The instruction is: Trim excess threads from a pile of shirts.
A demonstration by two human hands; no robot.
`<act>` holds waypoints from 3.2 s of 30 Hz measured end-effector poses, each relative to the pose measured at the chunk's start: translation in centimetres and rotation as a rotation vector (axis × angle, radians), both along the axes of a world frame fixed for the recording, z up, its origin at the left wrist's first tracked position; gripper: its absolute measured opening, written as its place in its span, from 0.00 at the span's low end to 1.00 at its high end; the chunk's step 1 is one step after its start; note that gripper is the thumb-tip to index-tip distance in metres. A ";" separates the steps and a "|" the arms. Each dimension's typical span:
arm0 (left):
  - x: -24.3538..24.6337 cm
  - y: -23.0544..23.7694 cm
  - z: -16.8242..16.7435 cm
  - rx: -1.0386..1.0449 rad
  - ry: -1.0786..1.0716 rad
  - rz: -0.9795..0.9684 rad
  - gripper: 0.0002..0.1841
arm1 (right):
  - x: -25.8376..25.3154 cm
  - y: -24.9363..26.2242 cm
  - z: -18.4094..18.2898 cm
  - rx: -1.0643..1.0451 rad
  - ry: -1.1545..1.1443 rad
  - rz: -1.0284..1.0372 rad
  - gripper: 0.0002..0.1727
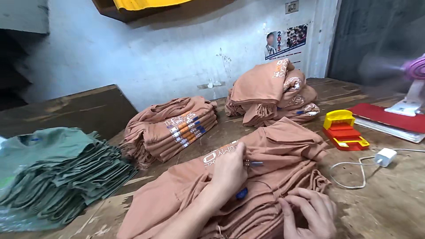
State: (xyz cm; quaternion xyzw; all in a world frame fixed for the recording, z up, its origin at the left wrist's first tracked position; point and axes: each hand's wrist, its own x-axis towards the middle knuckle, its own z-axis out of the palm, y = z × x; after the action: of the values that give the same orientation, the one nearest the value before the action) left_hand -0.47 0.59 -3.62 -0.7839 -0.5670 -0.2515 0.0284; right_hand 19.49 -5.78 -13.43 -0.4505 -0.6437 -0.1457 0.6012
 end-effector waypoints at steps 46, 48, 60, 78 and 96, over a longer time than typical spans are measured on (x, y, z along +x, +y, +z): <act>-0.1 -4.2 0.0 -0.135 0.008 -0.373 0.20 | 1.5 -1.5 -1.2 -0.032 0.036 0.256 0.15; -0.5 -3.1 0.8 -0.516 -0.086 -0.393 0.26 | 1.3 -1.6 -1.1 -0.052 0.008 0.248 0.18; 0.3 1.6 -1.3 -0.180 0.021 -0.342 0.15 | 2.4 -2.9 2.9 -0.361 0.026 0.332 0.19; -0.9 -2.3 1.0 -0.314 -0.207 -0.304 0.23 | -1.6 0.0 2.7 -0.276 -0.244 0.071 0.06; 0.9 -2.4 -0.8 0.201 0.102 -0.587 0.08 | 1.5 -3.9 2.2 -0.417 0.049 0.098 0.13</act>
State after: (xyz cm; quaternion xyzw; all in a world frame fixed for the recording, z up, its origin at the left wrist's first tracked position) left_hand 0.41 -1.83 -4.46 -0.9188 -0.2868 -0.2642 0.0603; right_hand 20.96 -9.65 -11.24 -0.5366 -0.6662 0.0311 0.5169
